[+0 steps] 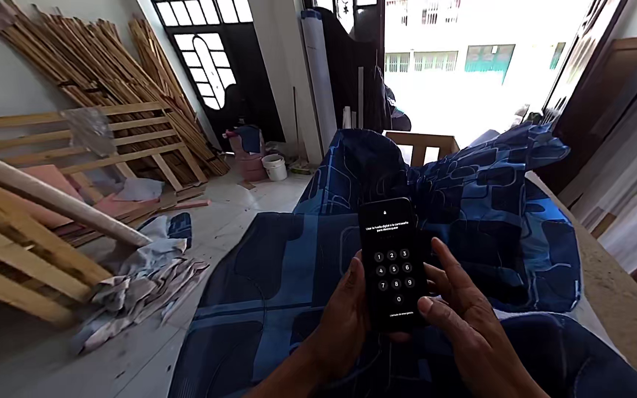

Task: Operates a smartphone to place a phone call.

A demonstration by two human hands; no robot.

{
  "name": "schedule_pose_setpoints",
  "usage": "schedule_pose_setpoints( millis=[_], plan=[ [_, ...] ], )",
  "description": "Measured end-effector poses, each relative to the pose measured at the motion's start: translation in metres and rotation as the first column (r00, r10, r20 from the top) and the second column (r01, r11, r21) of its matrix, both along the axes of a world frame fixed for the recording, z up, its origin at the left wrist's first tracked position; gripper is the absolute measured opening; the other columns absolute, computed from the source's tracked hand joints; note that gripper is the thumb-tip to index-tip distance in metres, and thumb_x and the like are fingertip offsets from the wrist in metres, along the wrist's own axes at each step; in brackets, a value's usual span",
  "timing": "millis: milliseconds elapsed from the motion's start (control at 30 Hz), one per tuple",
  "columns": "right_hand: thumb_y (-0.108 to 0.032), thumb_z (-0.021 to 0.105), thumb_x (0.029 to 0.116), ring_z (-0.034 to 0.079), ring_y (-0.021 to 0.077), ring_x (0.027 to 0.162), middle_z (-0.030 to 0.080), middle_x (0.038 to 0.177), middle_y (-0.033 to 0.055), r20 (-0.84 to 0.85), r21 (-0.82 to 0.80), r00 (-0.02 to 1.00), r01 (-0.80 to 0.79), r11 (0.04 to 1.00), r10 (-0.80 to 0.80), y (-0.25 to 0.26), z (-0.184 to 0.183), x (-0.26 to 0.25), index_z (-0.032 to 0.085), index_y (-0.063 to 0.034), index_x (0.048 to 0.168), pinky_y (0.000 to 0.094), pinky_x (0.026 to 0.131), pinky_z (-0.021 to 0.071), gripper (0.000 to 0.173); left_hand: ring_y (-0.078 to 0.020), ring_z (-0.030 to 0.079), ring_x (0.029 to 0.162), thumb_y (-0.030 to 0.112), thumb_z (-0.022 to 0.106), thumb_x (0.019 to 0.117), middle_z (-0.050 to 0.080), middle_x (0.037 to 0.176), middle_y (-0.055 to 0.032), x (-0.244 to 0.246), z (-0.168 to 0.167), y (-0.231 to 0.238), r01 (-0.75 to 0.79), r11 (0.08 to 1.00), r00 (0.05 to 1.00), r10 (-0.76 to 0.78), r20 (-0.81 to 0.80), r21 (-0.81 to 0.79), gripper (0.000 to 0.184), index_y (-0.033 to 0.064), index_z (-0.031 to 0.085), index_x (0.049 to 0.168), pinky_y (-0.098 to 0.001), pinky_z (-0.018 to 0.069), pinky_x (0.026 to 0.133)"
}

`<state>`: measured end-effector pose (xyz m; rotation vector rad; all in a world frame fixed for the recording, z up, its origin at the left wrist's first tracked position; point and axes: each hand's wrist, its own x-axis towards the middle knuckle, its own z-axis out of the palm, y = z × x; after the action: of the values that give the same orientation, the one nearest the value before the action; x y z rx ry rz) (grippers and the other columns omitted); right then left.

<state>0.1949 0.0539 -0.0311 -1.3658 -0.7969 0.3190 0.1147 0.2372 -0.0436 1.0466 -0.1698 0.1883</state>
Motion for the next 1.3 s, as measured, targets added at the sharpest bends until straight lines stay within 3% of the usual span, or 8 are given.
schedule_pose_setpoints(
  millis=[267, 400, 500, 700, 800, 1000, 1167, 1300],
  plan=[
    [-0.013, 0.06, 0.0988, 0.067, 0.0242, 0.118, 0.059, 0.141, 0.0163, 0.19, -0.014, 0.981, -0.024, 1.0, 0.027, -0.005, -0.002, -0.002, 0.033, 0.0038, 0.158, 0.0403, 0.094, 0.0633, 0.067, -0.0352, 0.068, 0.116, 0.05, 0.048, 0.1048, 0.062, 0.134, -0.0193, -0.005, -0.005, -0.009, 0.018, 0.993, 0.99, -0.002, 0.141, -0.117, 0.062, 0.015, 0.031, 0.153, -0.0481, 0.0655, 0.075],
    [-0.012, 0.063, 0.0975, 0.065, 0.0262, 0.123, 0.053, 0.148, 0.0189, 0.173, -0.08, 0.982, -0.058, 0.995, 0.071, -0.008, 0.008, -0.008, 0.016, 0.0082, 0.16, 0.0433, 0.097, 0.0621, 0.081, -0.0342, 0.066, 0.12, 0.05, 0.047, 0.1053, 0.06, 0.136, -0.0187, -0.007, -0.007, -0.009, 0.024, 0.992, 0.985, -0.002, 0.174, -0.121, 0.063, 0.0122, 0.031, 0.153, -0.0476, 0.0652, 0.078],
    [-0.01, 0.062, 0.0981, 0.064, 0.0255, 0.126, 0.05, 0.152, 0.0191, 0.2, -0.093, 0.976, -0.068, 0.993, 0.085, -0.009, 0.006, -0.007, 0.019, 0.0087, 0.16, 0.0426, 0.1, 0.0613, 0.077, -0.0356, 0.067, 0.118, 0.05, 0.049, 0.1049, 0.061, 0.135, -0.0194, -0.008, -0.005, -0.009, 0.013, 0.99, 0.989, 0.007, 0.145, -0.137, 0.063, 0.0118, 0.031, 0.152, -0.0486, 0.0656, 0.075],
    [-0.018, 0.058, 0.1012, 0.074, 0.025, 0.099, 0.073, 0.109, 0.0175, -0.043, 0.089, 0.998, -0.046, 0.995, 0.05, -0.008, 0.005, 0.001, 0.047, 0.0046, 0.145, 0.0409, 0.087, 0.0628, 0.051, -0.0339, 0.069, 0.115, 0.046, 0.048, 0.1067, 0.063, 0.132, -0.0161, -0.011, -0.004, -0.017, 0.056, 0.998, 0.995, -0.053, 0.079, -0.037, 0.054, 0.0156, 0.033, 0.149, -0.0472, 0.0665, 0.07],
    [-0.023, 0.059, 0.0995, 0.074, 0.0241, 0.095, 0.073, 0.104, 0.0169, -0.189, 0.067, 0.982, 0.002, 0.998, 0.01, -0.007, 0.004, 0.0, 0.058, -0.0014, 0.129, 0.0399, 0.084, 0.0632, 0.036, -0.032, 0.069, 0.114, 0.045, 0.047, 0.1074, 0.063, 0.131, -0.0137, -0.014, -0.008, -0.028, 0.054, 0.998, 0.998, -0.054, 0.021, 0.028, 0.054, 0.0182, 0.03, 0.151, -0.0467, 0.0668, 0.072],
    [-0.028, 0.06, 0.1013, 0.074, 0.0256, 0.09, 0.073, 0.1, 0.0169, -0.246, -0.001, 0.966, 0.085, 0.996, -0.083, -0.006, 0.005, -0.002, 0.063, -0.0073, 0.122, 0.0393, 0.081, 0.0638, 0.029, -0.0311, 0.07, 0.113, 0.037, 0.048, 0.1084, 0.063, 0.131, -0.0139, -0.015, -0.012, -0.038, 0.015, 0.999, 1.0, -0.015, 0.006, 0.045, 0.052, 0.0183, 0.031, 0.153, -0.0471, 0.0665, 0.075],
    [-0.019, 0.058, 0.0968, 0.074, 0.0236, 0.09, 0.074, 0.099, 0.0149, -0.168, -0.017, 0.985, 0.023, 1.0, -0.026, -0.009, 0.005, -0.001, 0.064, -0.0099, 0.129, 0.0376, 0.079, 0.0631, 0.034, -0.0337, 0.071, 0.11, 0.031, 0.044, 0.1085, 0.065, 0.127, -0.0173, -0.018, -0.01, -0.034, -0.031, 0.999, 0.999, 0.031, -0.013, 0.012, 0.045, 0.0186, 0.035, 0.151, -0.0486, 0.0662, 0.067],
    [-0.001, 0.064, 0.0851, 0.074, 0.0273, 0.101, 0.072, 0.114, 0.0173, -0.119, 0.008, 0.977, -0.176, 0.984, 0.175, -0.011, 0.005, 0.0, 0.044, -0.0125, 0.152, 0.0417, 0.086, 0.0636, 0.07, -0.0356, 0.072, 0.107, 0.033, 0.043, 0.1091, 0.065, 0.126, -0.0201, -0.02, -0.005, -0.028, -0.044, 0.999, 0.999, 0.044, -0.015, -0.021, 0.042, 0.0194, 0.039, 0.148, -0.0489, 0.0656, 0.065]
  ],
)
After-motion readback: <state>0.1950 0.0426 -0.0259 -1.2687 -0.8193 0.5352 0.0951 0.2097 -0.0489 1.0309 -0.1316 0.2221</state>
